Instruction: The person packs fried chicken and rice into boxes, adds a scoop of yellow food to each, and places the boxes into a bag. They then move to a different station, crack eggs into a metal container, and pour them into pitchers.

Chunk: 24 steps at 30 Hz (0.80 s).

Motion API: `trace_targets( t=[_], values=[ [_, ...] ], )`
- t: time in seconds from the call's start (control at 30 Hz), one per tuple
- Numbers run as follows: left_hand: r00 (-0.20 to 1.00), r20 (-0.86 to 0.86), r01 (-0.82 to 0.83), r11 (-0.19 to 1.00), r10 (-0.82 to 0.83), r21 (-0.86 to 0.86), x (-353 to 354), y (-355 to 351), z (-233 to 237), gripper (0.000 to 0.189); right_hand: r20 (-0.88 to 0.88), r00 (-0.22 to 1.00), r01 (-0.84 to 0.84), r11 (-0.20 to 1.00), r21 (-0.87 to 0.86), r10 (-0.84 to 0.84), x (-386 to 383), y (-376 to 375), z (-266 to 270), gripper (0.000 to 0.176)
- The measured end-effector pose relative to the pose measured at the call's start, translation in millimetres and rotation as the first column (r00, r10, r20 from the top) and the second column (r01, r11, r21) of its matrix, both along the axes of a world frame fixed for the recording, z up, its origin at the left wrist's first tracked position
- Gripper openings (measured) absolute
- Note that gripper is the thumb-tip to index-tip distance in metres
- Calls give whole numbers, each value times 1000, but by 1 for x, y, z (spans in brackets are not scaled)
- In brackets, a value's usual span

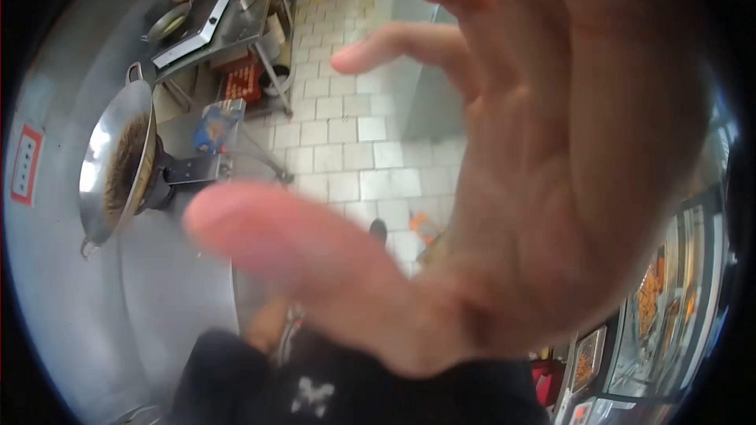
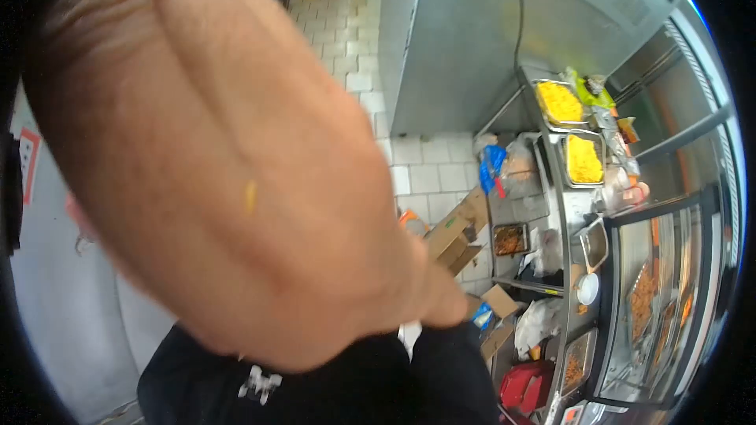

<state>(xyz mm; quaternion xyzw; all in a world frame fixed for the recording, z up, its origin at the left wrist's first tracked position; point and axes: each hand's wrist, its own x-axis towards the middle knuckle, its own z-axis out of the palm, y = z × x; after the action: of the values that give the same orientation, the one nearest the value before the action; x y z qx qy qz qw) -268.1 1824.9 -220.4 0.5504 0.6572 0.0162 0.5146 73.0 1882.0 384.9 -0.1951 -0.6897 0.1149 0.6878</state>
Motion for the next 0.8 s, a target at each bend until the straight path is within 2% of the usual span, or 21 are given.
trace_targets(
  t=[0.1,0.17,0.23,0.3,0.33,0.4,0.47,0.5,0.53,0.57,0.6,0.63,0.67,0.7,0.73,0.77,0.8],
  values=[
    [984,22,-173,978,176,-117,-8,51,18,36,38,998,-44,999,-7,44,29,106,29,65],
    [933,103,-331,933,346,-139,-21,100,26,36,73,992,-100,995,12,99,13,191,50,65],
    [782,257,-538,823,568,-182,-20,152,27,37,113,978,-180,983,34,175,11,266,76,65],
    [584,422,-675,704,693,-221,-12,200,21,39,150,954,-267,964,16,261,4,338,90,65],
    [490,514,-717,661,704,-222,-9,224,7,39,169,938,-305,952,-17,303,1,377,86,65],
    [389,681,-779,616,621,-118,9,288,3,35,219,903,-353,928,-116,371,1,458,60,65],
    [311,797,-829,558,518,-39,25,359,5,31,57,871,-434,819,-375,487,-5,547,-1,52],
    [454,767,-804,581,454,132,38,401,15,35,2,888,-395,762,-514,461,-6,592,-39,44],
    [592,712,-746,591,376,308,39,454,26,39,-11,924,-318,749,-582,383,-6,641,-96,40],
    [375,845,-751,660,380,36,35,505,37,47,-93,949,-280,668,-690,303,-6,676,-152,37],
    [582,651,-713,691,487,121,45,542,46,51,-79,971,-190,534,-824,224,4,694,-206,35],
    [727,393,-659,734,563,168,60,592,98,56,-25,983,-110,480,-871,180,19,717,-280,34],
    [719,462,-652,734,519,190,59,650,77,61,101,984,11,511,-860,148,29,724,-331,34],
    [706,520,-648,735,481,200,61,693,53,66,200,969,126,404,-906,146,48,723,-376,34],
    [712,510,-623,768,482,145,66,733,87,72,350,920,283,321,-904,174,68,719,-413,33],
    [723,504,-594,798,473,104,72,793,143,79,421,894,374,262,-890,153,88,710,-458,32],
    [734,487,-588,802,473,108,77,845,167,81,315,945,300,151,-942,84,112,699,-517,32]
  ],
)
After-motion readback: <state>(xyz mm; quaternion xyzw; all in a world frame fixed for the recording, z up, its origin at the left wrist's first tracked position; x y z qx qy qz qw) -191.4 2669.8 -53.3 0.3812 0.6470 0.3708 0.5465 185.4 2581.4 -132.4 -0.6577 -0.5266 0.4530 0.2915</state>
